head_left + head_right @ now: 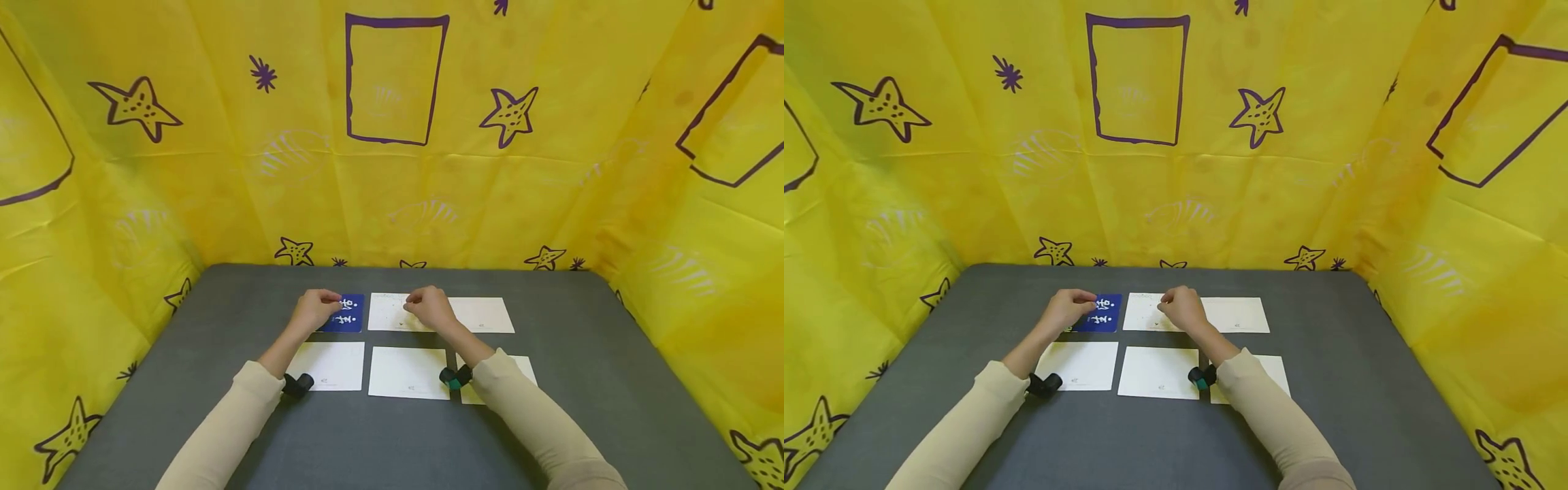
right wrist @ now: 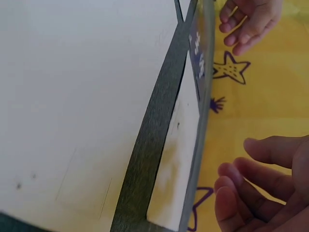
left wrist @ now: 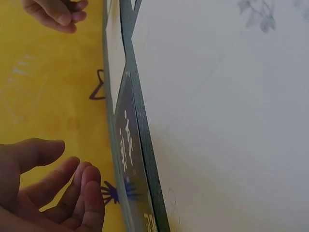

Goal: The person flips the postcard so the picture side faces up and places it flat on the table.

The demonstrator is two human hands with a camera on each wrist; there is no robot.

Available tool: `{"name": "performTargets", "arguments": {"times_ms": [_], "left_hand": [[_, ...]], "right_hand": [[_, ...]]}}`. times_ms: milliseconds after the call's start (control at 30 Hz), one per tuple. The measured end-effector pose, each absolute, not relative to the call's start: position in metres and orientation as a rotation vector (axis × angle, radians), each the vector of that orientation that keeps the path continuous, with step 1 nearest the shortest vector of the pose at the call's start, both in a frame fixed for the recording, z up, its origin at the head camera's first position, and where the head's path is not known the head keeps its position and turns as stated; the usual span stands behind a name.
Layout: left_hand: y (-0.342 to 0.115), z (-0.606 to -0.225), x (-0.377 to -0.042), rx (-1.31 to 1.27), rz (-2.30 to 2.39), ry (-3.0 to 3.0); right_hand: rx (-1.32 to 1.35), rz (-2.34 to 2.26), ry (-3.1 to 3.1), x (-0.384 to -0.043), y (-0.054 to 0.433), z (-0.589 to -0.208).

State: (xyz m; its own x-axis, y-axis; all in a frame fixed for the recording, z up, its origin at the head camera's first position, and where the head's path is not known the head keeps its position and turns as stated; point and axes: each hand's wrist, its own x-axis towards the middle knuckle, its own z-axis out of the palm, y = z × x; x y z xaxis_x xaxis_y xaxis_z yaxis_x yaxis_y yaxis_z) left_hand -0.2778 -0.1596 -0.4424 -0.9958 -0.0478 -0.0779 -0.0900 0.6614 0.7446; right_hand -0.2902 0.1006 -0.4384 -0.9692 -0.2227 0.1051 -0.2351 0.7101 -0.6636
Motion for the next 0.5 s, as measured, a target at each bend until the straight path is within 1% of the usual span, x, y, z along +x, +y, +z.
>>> {"name": "performTargets", "arguments": {"times_ms": [233,500], "left_hand": [[-0.137,-0.449,-0.277,-0.14,1.261,2.824],[-0.112,-0.455,-0.279,-0.094,1.243,2.828]], "right_hand": [[0.311,1.1,-2.905,-0.293,0.115,-0.446],[0.191,1.016,-2.95,-0.294,0.125,-0.452]]}}
